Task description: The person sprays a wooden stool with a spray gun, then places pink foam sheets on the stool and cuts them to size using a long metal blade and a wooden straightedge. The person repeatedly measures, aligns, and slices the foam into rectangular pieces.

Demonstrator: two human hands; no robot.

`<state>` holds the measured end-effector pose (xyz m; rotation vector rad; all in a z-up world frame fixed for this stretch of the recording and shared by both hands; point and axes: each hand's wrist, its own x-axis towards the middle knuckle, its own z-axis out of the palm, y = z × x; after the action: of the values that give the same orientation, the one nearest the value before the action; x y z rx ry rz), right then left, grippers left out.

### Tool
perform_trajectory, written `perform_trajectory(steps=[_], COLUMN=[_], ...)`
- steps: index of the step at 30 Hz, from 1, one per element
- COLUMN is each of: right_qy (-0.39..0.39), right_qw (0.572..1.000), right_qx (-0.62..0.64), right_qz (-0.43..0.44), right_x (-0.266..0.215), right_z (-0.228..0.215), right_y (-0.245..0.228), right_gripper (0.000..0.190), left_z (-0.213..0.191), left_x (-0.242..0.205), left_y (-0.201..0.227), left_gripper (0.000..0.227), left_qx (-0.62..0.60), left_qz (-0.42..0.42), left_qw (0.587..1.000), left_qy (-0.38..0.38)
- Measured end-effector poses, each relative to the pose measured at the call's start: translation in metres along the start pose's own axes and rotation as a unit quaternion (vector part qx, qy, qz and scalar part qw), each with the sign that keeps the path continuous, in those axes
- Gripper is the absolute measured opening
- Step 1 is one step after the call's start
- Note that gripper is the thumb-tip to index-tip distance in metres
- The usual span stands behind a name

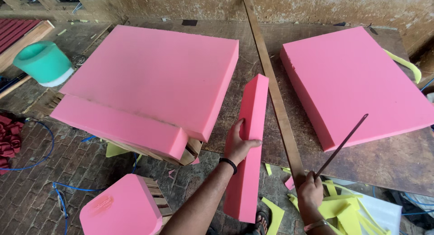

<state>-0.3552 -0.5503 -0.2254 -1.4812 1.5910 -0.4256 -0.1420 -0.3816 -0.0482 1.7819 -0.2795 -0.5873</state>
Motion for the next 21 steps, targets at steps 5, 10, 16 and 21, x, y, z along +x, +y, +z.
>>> perform_trajectory(steps=[5,10,16,21], right_qy=[-0.035,0.006,-0.265,-0.385], right_qw=[0.995,0.975,0.954,0.888], right_qx=[-0.093,-0.142,0.141,0.250], right_qz=[-0.003,-0.171,-0.029,0.027], right_x=[0.018,0.047,0.000,-0.073], right_z=[0.013,0.018,0.016,0.005], right_y=[0.002,0.033,-0.002,-0.084], right_gripper=[0.052,0.044,0.041,0.039], left_z=[0.015,0.025,0.040,0.044], left_x=[0.008,0.010,0.007,0.006], left_y=[-0.010,-0.025,-0.037,-0.037], left_gripper=[0.106,0.108,0.112,0.108], left_qx=[0.024,0.011,0.061,0.122], left_qz=[-0.031,-0.050,-0.060,-0.009], left_qw=[0.999,0.999,0.996,0.991], left_qy=[-0.003,-0.013,-0.005,0.048])
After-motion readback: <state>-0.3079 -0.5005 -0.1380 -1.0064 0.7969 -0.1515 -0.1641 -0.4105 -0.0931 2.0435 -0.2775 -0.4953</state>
